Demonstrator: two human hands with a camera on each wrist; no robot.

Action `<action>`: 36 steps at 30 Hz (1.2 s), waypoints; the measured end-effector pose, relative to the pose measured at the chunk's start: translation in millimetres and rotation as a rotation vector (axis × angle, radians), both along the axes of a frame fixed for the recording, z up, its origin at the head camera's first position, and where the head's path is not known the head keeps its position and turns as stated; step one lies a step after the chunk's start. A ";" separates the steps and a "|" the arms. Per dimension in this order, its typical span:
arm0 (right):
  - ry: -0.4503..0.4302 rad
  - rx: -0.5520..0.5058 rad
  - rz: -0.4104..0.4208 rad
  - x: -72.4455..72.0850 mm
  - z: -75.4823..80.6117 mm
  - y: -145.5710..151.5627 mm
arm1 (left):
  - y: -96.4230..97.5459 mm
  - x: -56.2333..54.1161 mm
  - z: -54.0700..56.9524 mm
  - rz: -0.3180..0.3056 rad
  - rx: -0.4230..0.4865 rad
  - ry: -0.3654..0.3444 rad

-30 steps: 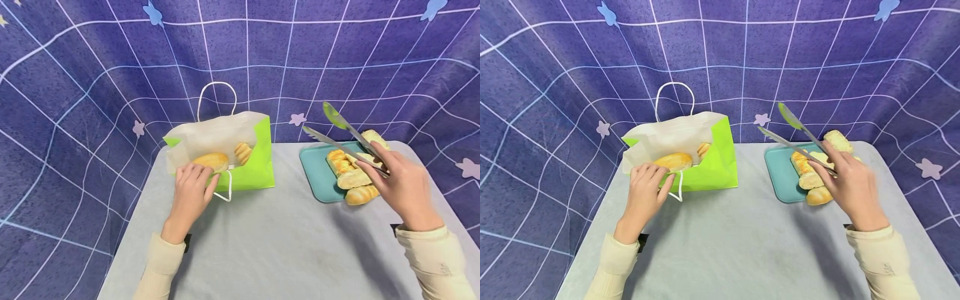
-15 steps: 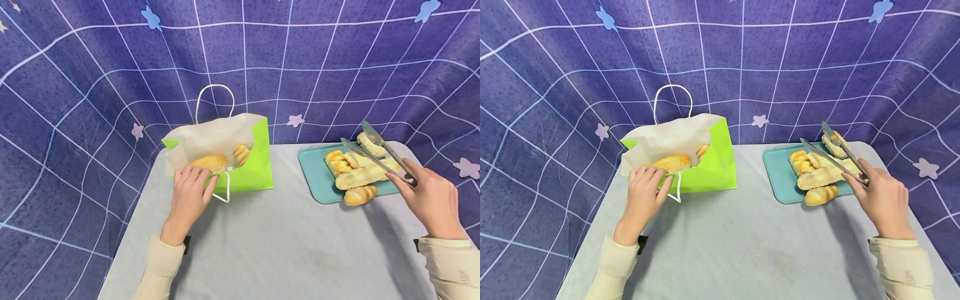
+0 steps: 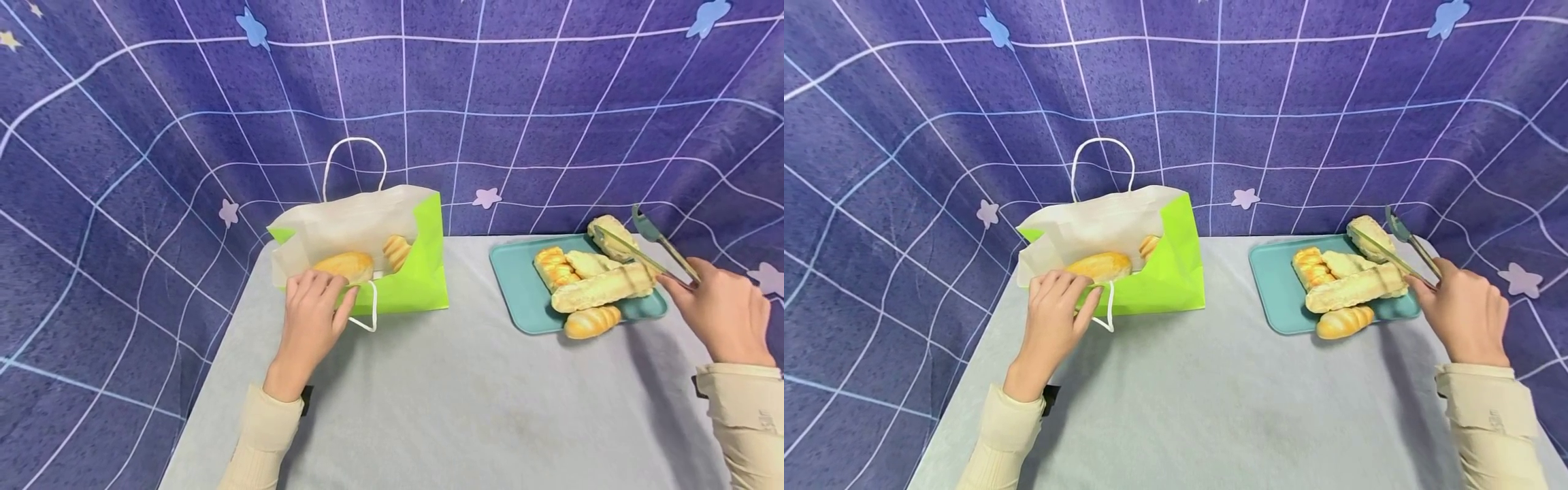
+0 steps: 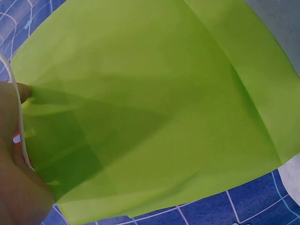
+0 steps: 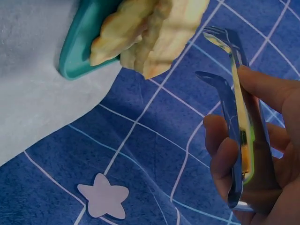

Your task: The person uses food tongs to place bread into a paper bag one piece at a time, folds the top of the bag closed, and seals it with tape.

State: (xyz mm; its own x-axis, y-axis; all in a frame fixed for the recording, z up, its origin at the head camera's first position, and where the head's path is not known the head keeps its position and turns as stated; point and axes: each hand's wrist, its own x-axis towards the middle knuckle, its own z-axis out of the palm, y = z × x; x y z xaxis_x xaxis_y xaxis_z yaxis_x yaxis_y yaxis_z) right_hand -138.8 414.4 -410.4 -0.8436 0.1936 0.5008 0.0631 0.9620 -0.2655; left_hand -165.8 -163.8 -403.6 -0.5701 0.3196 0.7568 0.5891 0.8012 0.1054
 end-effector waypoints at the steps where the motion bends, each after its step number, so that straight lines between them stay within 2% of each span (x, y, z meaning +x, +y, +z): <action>1: -0.017 0.002 -0.001 -2.2 -0.2 1.6 | 0.1 0.0 0.0 0.000 0.001 0.000; 10: -0.156 -0.002 0.004 -24.9 -2.0 12.4 | 1.0 -1.0 -0.5 0.000 0.008 0.005; 18: -0.240 -0.006 0.001 -36.7 -5.0 21.4 | 1.4 -1.8 -1.6 0.003 0.018 0.012; 29: -0.272 0.009 0.013 -44.3 -8.4 26.3 | 1.3 -3.3 -2.0 0.011 0.020 0.017; 36: -0.327 0.034 0.007 -51.9 -9.0 23.9 | 1.6 -3.7 -2.7 0.015 0.019 0.018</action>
